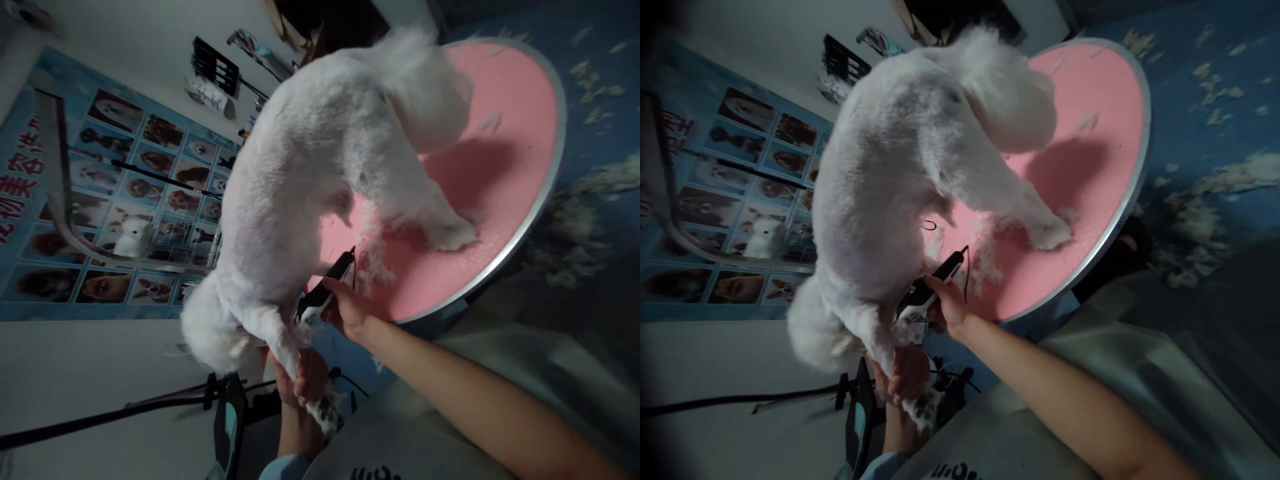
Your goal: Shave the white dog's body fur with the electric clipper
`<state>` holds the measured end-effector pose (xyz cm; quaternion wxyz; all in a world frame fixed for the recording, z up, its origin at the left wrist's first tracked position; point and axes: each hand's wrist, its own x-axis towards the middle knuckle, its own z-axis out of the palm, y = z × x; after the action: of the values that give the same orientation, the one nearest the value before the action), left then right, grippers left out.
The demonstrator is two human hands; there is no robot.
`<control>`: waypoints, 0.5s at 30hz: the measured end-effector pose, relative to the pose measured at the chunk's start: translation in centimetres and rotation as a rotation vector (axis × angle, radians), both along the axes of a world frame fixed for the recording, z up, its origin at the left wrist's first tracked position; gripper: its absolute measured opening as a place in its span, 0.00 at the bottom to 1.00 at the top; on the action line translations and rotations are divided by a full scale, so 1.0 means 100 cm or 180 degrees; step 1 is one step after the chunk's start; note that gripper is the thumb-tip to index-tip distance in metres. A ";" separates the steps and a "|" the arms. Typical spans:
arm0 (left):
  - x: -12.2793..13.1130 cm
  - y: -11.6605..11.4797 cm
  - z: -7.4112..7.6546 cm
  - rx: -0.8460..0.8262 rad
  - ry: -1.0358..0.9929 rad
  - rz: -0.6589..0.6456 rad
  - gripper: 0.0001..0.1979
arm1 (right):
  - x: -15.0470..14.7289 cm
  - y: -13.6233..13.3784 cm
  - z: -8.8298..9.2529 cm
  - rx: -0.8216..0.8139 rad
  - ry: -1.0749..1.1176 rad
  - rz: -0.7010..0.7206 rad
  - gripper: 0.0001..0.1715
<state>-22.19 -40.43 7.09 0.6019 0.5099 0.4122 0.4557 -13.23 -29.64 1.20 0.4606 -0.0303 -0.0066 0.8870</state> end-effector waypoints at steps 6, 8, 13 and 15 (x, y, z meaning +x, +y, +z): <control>-0.001 0.002 -0.003 -0.0123 -0.0250 -0.0149 0.34 | 0.000 0.000 0.000 0.0089 0.0028 0.0176 0.16; -0.002 0.001 -0.003 -0.0122 -0.0310 -0.0229 0.34 | 0.003 0.000 -0.001 0.0337 0.0183 0.0341 0.16; -0.002 0.000 -0.005 -0.0099 -0.0411 -0.0257 0.33 | 0.001 0.004 -0.002 -0.0229 0.0096 0.0115 0.14; -0.003 -0.001 -0.006 -0.0205 -0.0478 -0.0248 0.33 | 0.000 0.004 -0.001 -0.0210 0.0049 0.0166 0.14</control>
<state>-22.52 -40.57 6.53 0.6645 0.4704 0.3602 0.4554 -13.21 -29.22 1.06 0.4362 -0.0385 0.0253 0.8987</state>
